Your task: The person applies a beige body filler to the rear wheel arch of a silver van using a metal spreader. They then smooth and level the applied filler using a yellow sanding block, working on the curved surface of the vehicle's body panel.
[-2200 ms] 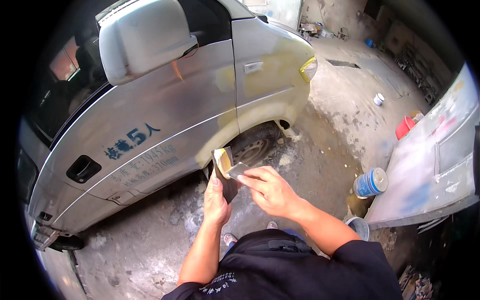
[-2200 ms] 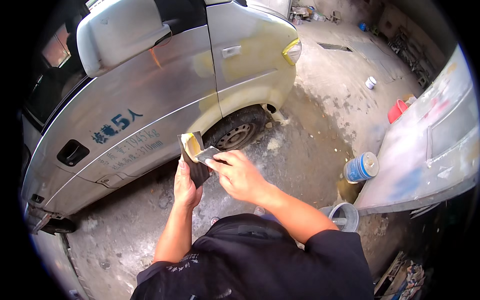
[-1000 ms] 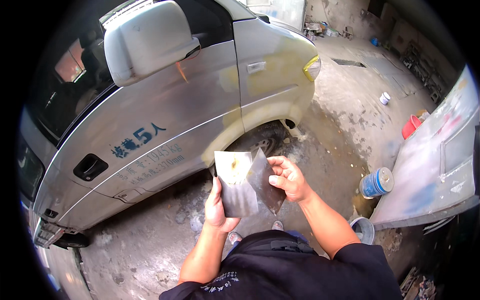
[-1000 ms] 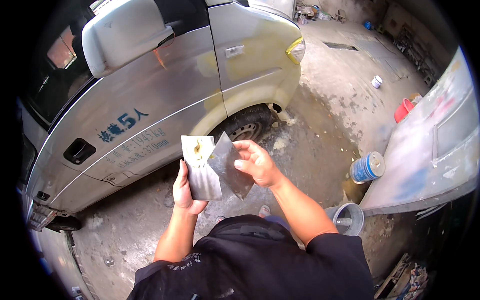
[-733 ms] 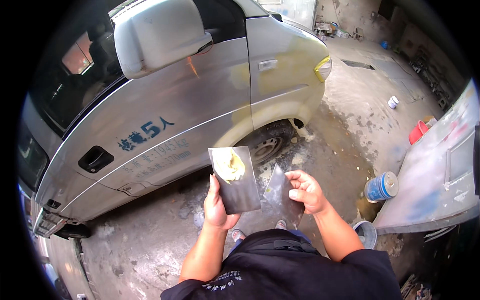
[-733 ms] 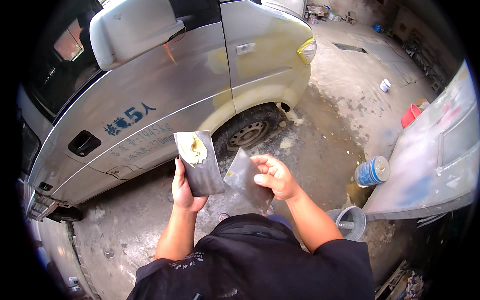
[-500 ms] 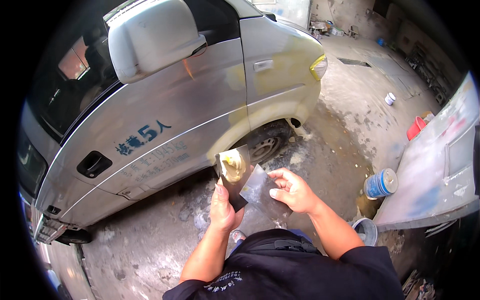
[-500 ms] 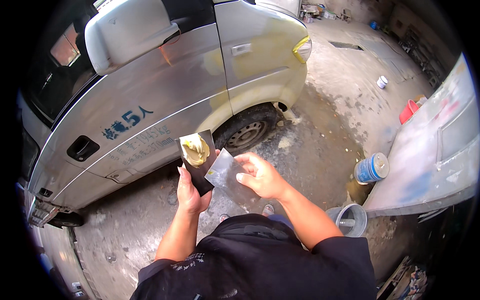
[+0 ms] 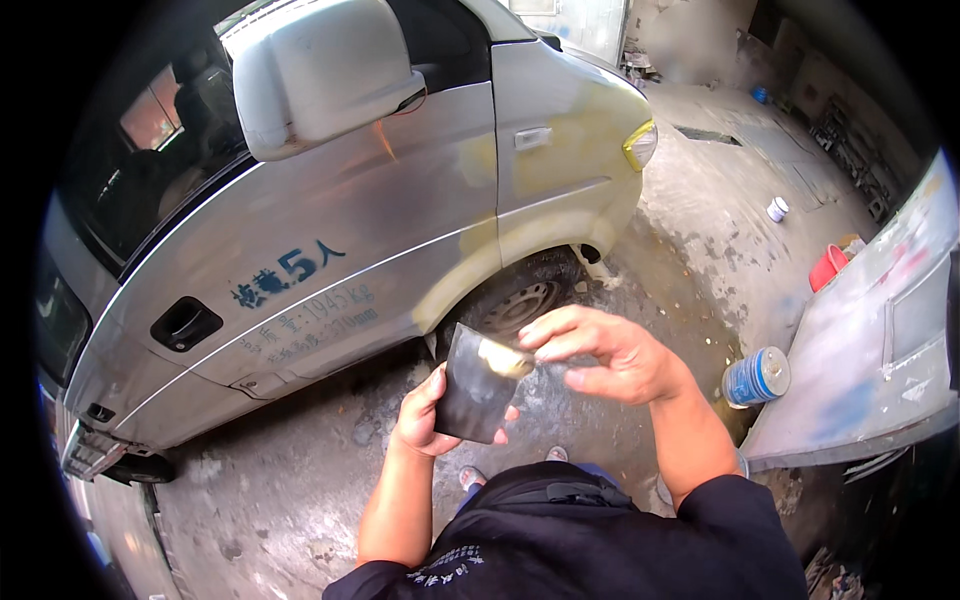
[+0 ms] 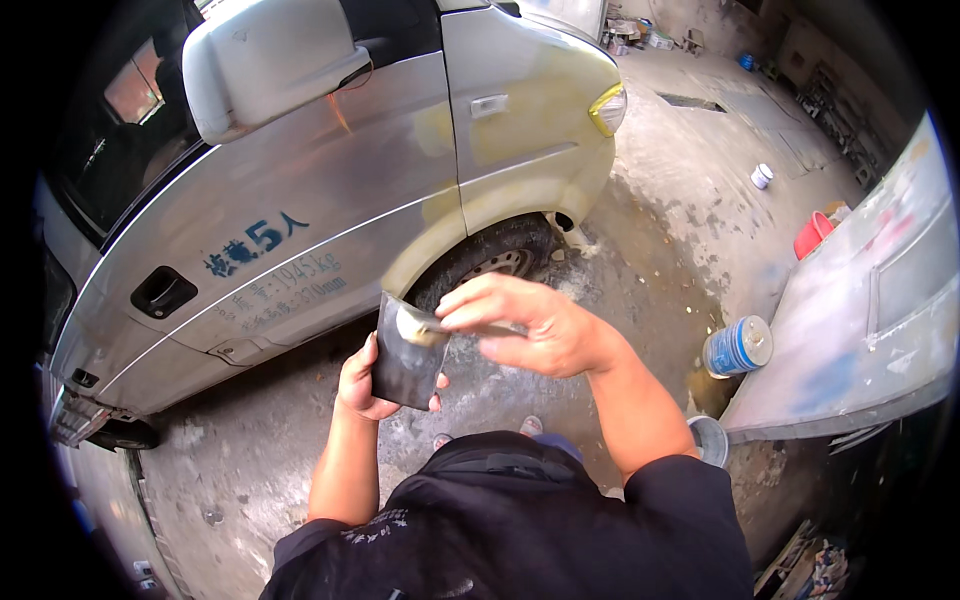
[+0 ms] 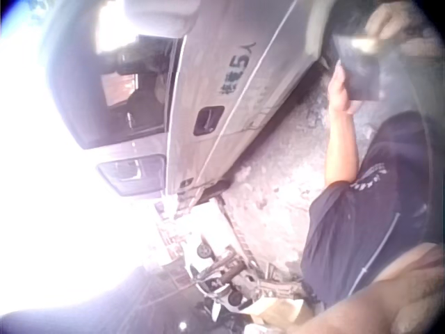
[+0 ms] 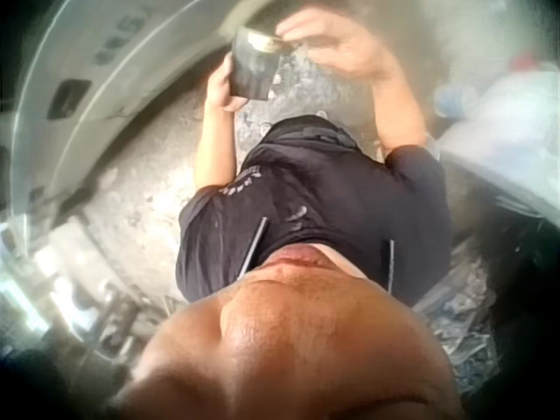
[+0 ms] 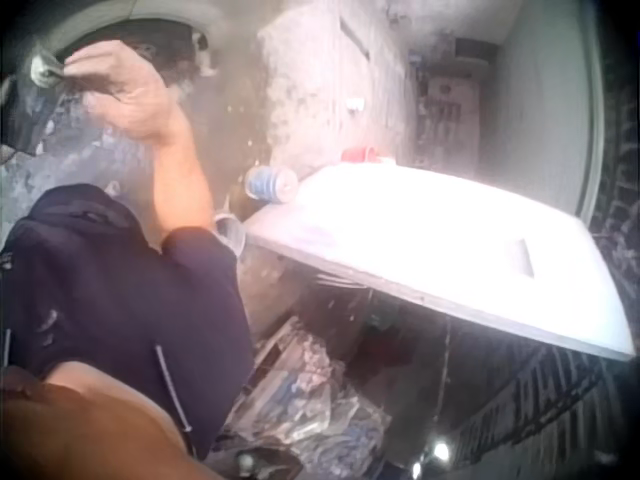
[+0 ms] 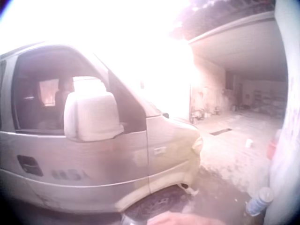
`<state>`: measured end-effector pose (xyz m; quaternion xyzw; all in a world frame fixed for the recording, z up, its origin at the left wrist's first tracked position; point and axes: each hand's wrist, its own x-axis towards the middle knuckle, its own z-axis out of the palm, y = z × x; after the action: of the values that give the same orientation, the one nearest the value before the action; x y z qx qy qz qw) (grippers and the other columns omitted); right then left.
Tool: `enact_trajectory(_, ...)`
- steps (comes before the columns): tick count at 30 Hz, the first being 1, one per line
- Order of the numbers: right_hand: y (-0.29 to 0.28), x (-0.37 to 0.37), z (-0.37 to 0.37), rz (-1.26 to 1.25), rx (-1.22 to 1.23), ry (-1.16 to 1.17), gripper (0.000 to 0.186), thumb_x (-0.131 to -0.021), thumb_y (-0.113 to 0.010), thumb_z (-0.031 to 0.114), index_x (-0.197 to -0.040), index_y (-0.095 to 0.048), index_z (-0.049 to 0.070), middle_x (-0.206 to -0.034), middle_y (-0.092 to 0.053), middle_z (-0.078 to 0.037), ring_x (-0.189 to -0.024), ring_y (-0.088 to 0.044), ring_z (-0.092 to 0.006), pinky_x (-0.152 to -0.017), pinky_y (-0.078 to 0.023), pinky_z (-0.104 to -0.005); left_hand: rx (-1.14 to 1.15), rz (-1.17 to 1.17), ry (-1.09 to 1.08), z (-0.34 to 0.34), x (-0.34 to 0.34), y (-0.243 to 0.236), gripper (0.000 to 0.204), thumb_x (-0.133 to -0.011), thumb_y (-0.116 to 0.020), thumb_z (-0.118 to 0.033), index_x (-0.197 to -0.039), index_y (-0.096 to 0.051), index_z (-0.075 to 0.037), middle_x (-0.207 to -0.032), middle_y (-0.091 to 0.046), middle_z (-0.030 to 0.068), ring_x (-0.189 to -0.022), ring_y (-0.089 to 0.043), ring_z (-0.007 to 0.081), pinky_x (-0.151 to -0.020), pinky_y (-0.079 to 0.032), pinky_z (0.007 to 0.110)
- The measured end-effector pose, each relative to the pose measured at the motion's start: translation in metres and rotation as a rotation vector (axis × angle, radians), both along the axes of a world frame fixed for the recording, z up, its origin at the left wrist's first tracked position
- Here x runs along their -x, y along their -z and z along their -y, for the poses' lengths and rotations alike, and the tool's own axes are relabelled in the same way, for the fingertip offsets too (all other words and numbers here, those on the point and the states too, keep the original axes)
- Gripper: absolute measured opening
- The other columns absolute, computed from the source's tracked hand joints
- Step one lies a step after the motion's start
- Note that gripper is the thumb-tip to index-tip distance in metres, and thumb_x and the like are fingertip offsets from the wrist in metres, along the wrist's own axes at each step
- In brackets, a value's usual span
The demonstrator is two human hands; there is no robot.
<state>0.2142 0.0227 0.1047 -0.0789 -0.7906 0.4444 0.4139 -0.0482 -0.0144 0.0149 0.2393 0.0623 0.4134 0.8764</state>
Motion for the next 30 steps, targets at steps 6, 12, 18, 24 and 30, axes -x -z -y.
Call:
enact_trajectory(6,0.014,0.003,-0.014,0.367,-0.184,0.304,0.048,-0.072,-0.060,-0.005,-0.119,-0.067,0.007,-0.120,-0.061,-0.012,-0.110,-0.058,-0.0285,-0.092,-0.048,-0.0380,0.042,0.073,0.013,0.003,-0.013,0.011,0.071,-0.095,-0.054,-0.049,-0.146,-0.034,-0.005,-0.136,-0.051,0.0220,-0.114,-0.058,0.0472,-0.083,-0.055,0.060)
enact_trajectory(12,0.027,0.025,-0.011,0.311,-0.377,0.789,0.044,-0.075,-0.065,0.002,-0.118,-0.068,0.007,-0.116,-0.062,-0.014,-0.105,-0.058,-0.0316,-0.092,-0.048,-0.0400,-0.054,-0.288,-0.502,-0.003,-0.040,0.005,0.067,-0.099,-0.045,-0.053,-0.147,-0.034,-0.008,-0.137,-0.051,0.0142,-0.121,-0.055,0.0320,-0.094,-0.051,0.050)
enact_trajectory(18,0.044,0.038,0.005,0.364,-0.343,0.727,0.043,-0.077,-0.064,0.001,-0.120,-0.066,0.006,-0.117,-0.062,-0.015,-0.106,-0.058,-0.0323,-0.091,-0.048,-0.0409,-0.204,-0.559,-0.680,-0.009,-0.037,0.014,0.063,-0.103,-0.040,-0.047,-0.150,-0.031,-0.007,-0.139,-0.048,0.0078,-0.119,-0.052,0.0188,-0.097,-0.047,0.037)
enact_trajectory(24,0.058,0.040,0.015,0.376,-0.326,0.691,0.048,-0.072,-0.062,-0.005,-0.119,-0.067,0.006,-0.115,-0.062,-0.013,-0.102,-0.058,-0.0315,-0.090,-0.048,-0.0403,-0.249,-0.434,-0.658,-0.022,-0.036,0.002,0.060,-0.103,-0.040,-0.045,-0.146,-0.036,-0.004,-0.131,-0.055,0.0087,-0.115,-0.056,0.0212,-0.092,-0.051,0.039)
enact_trajectory(30,0.006,0.013,-0.004,0.214,-0.450,0.383,0.055,-0.064,-0.061,-0.005,-0.116,-0.067,0.009,-0.115,-0.060,-0.013,-0.106,-0.055,-0.0315,-0.092,-0.046,-0.0427,-0.017,0.094,0.082,-0.015,-0.008,0.002,0.073,-0.095,-0.054,-0.048,-0.149,-0.029,-0.006,-0.139,-0.047,0.0224,-0.123,-0.049,0.0478,-0.079,-0.056,0.062)
